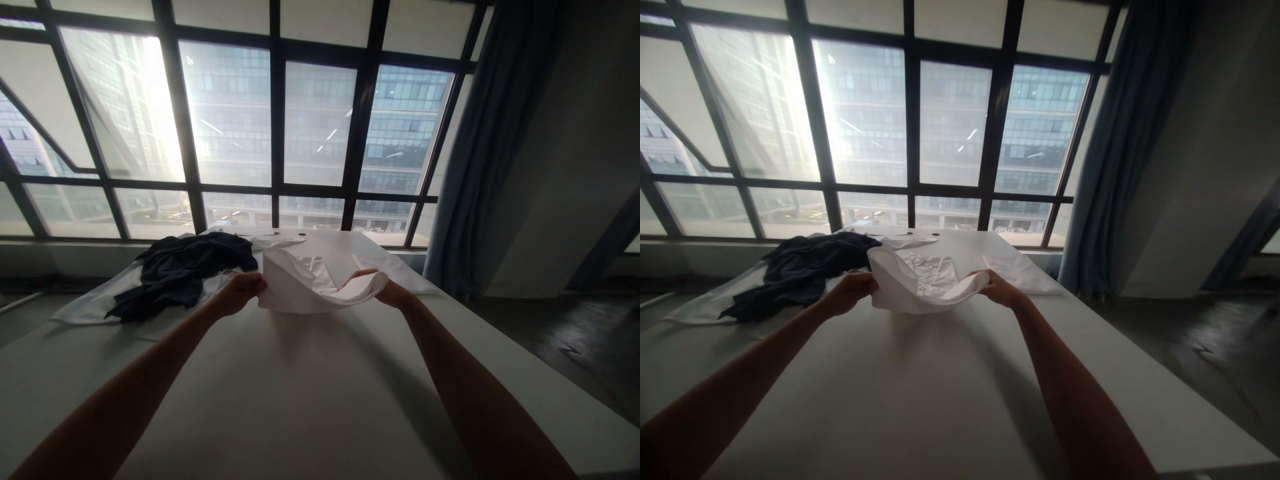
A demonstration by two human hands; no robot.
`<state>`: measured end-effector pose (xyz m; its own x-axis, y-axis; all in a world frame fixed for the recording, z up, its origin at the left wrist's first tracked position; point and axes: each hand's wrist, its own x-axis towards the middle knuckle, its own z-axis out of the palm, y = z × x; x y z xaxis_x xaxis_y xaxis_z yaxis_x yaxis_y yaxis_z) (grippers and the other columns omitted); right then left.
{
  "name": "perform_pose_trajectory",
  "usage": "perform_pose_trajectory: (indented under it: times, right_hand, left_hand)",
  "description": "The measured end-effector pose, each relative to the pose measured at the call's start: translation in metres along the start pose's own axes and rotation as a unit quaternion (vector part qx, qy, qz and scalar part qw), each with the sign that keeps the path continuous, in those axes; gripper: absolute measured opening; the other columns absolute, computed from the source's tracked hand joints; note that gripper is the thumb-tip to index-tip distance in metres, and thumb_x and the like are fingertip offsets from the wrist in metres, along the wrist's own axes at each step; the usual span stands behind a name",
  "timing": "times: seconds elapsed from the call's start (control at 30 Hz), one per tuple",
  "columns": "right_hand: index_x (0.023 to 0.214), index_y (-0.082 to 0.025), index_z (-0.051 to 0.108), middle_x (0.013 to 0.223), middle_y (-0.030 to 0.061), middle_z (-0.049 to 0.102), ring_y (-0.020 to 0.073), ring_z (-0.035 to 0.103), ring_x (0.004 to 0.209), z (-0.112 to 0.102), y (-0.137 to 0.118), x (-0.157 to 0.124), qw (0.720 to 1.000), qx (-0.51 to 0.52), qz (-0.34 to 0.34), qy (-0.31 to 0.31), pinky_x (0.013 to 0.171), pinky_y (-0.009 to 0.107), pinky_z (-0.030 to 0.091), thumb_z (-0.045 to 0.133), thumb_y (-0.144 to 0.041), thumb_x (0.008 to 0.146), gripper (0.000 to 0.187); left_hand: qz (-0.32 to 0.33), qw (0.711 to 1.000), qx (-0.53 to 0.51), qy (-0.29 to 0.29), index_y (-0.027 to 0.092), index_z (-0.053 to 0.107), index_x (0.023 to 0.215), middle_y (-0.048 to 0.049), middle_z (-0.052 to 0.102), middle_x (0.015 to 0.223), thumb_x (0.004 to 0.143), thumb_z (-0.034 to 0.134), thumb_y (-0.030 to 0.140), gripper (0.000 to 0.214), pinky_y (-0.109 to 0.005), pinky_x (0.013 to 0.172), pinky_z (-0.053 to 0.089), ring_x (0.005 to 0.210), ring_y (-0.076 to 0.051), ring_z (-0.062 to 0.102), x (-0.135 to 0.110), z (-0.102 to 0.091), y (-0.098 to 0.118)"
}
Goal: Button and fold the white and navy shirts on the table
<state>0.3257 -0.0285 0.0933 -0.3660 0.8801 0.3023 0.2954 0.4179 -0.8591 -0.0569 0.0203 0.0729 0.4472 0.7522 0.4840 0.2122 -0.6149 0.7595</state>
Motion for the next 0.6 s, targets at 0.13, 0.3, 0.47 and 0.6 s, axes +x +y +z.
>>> perform_pose_trajectory:
  times: [0.13,0.3,0.47,0.6]
  right_hand:
    - [0.092,-0.019,0.073,0.098,0.0063,0.072,0.0227,0.067,0.092,-0.013,-0.016,0.027,0.995,0.089,-0.039,-0.022,0.087,0.044,0.053,0.075,-0.055,0.073,0.040]
    - [0.084,-0.016,0.070,0.086,0.0067,0.071,0.0190,0.066,0.080,-0.009,0.016,0.091,0.987,0.125,0.029,0.099,0.081,0.036,0.053,0.075,-0.060,0.071,0.046]
    - [0.078,-0.012,0.068,0.080,0.0110,0.072,0.0172,0.065,0.067,0.006,0.080,0.112,0.947,-0.075,0.241,0.201,0.071,0.030,0.051,0.056,-0.050,0.091,0.042]
    - [0.080,-0.012,0.071,0.083,0.0115,0.073,0.0199,0.068,0.075,0.013,0.107,0.087,0.930,-0.178,0.274,0.167,0.073,0.027,0.049,0.058,-0.043,0.090,0.035]
  left_hand:
    - [-0.003,0.993,-0.115,0.034,0.013,0.068,0.074,-0.0034,0.063,0.067,0.070,0.073,0.051,0.038,-0.032,0.063,0.049,0.064,-0.018,0.057,0.029,-0.018,0.018]
    - [-0.092,0.977,-0.165,0.098,0.011,0.066,0.078,-0.0025,0.061,0.065,0.071,0.072,0.058,0.047,-0.027,0.058,0.049,0.058,-0.014,0.058,0.089,-0.010,-0.011]
    - [-0.350,0.925,-0.039,0.143,0.011,0.062,0.097,-0.0074,0.067,0.083,0.088,0.059,0.053,0.043,-0.021,0.051,0.046,0.054,-0.011,0.059,0.101,0.018,-0.065]
    - [-0.391,0.916,0.019,0.093,0.012,0.057,0.122,-0.0094,0.069,0.089,0.081,0.071,0.045,0.054,-0.021,0.046,0.043,0.056,-0.014,0.063,0.075,0.027,-0.087]
